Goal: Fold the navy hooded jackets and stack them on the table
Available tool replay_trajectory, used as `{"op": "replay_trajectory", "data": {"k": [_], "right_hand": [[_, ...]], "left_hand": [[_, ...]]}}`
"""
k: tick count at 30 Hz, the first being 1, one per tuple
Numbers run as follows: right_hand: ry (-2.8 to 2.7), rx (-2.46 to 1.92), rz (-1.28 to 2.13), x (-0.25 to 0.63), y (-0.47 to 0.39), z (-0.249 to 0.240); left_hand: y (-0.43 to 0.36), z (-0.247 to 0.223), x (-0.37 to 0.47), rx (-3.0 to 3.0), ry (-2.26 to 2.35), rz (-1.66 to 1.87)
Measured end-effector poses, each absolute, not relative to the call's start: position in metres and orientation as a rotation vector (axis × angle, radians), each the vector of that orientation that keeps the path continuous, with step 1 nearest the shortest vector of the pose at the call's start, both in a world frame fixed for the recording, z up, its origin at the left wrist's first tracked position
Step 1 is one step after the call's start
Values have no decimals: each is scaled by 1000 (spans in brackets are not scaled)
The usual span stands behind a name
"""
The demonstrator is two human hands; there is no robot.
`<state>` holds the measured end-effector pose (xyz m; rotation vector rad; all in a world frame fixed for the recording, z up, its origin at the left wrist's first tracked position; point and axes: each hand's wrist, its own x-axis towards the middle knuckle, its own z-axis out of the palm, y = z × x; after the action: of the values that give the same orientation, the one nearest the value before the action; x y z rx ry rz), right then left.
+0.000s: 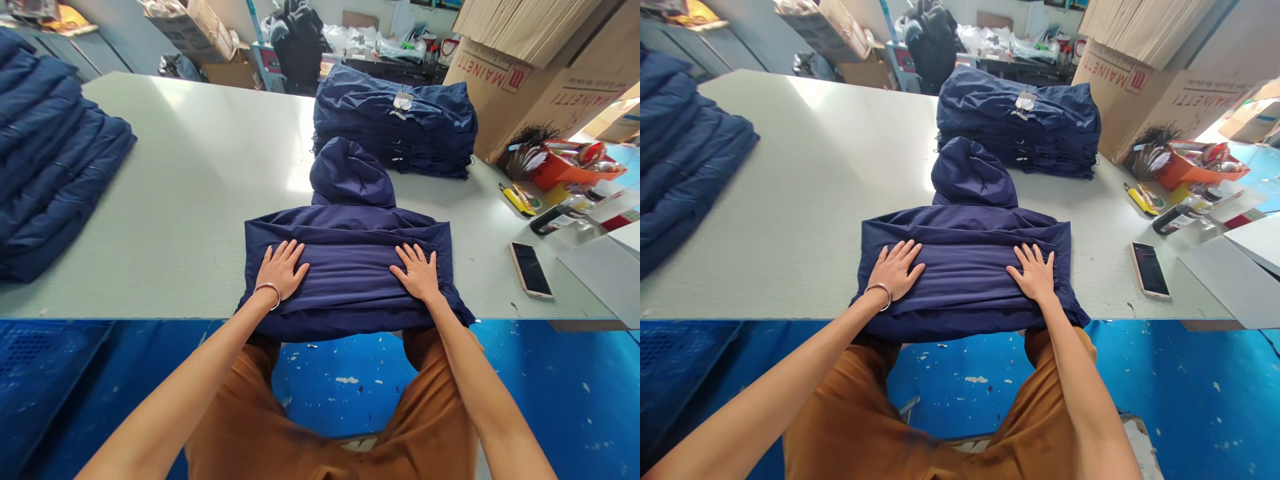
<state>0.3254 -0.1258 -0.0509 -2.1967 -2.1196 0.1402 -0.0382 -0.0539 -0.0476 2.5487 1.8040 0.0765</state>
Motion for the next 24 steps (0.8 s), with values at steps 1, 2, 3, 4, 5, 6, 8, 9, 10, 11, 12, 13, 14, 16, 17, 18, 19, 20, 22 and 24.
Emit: {"op": "replay_trajectory", "data": {"k": [1,2,3,4,5,6,8,9,10,11,12,13,14,16,17,18,19,20,22,24], "right_hand": [[-2118,-2195,140,325,-126,-50],[-2118,-2194,142,325,-126,-49],[-2118,-2194,146,325,-126,-49],[-2119,-2193,152,324,-127,-48],[-2118,-2193,159,324,-127,-48],[-2115,-2194,167,324,-127,-48],[-2107,-2196,184,325,-128,-49],[-2104,-2196,191,325,-129,-49],[-2103,-2195,195,325,-131,-49],[-2104,-2194,195,325,-133,-50],[-2105,-2193,192,326,-136,-50],[-2106,-2192,184,326,-139,-51],[-2105,-2193,175,326,-143,-51],[-2099,-2197,153,328,-153,-53],[-2098,-2199,141,329,-159,-54],[-2099,-2199,131,330,-164,-55],[-2104,-2199,120,331,-170,-56],[-2110,-2197,110,333,-175,-56],[-2123,-2185,95,335,-183,-57],[-2131,-2165,91,337,-188,-56]], "left_hand": [[-54,-48,-38,2549,1804,77],[-54,-47,-38,2551,1804,74],[-54,-47,-38,2554,1803,71],[-54,-47,-39,2559,1802,69],[-54,-47,-39,2565,1801,68],[-55,-47,-39,2572,1798,67],[-55,-48,-39,2582,1789,60],[-56,-48,-39,2586,1783,53],[-57,-48,-39,2591,1777,48],[-58,-48,-39,2597,1771,45],[-59,-48,-39,2603,1765,46],[-61,-48,-38,2609,1758,49],[-63,-48,-38,2615,1750,55],[-69,-48,-36,2620,1729,71],[-72,-48,-35,2621,1717,81],[-76,-49,-34,2623,1705,93],[-80,-49,-33,2625,1694,104],[-84,-50,-33,2628,1683,112],[-89,-51,-33,2624,1665,111],[-90,-52,-35,2596,1640,90]]}}
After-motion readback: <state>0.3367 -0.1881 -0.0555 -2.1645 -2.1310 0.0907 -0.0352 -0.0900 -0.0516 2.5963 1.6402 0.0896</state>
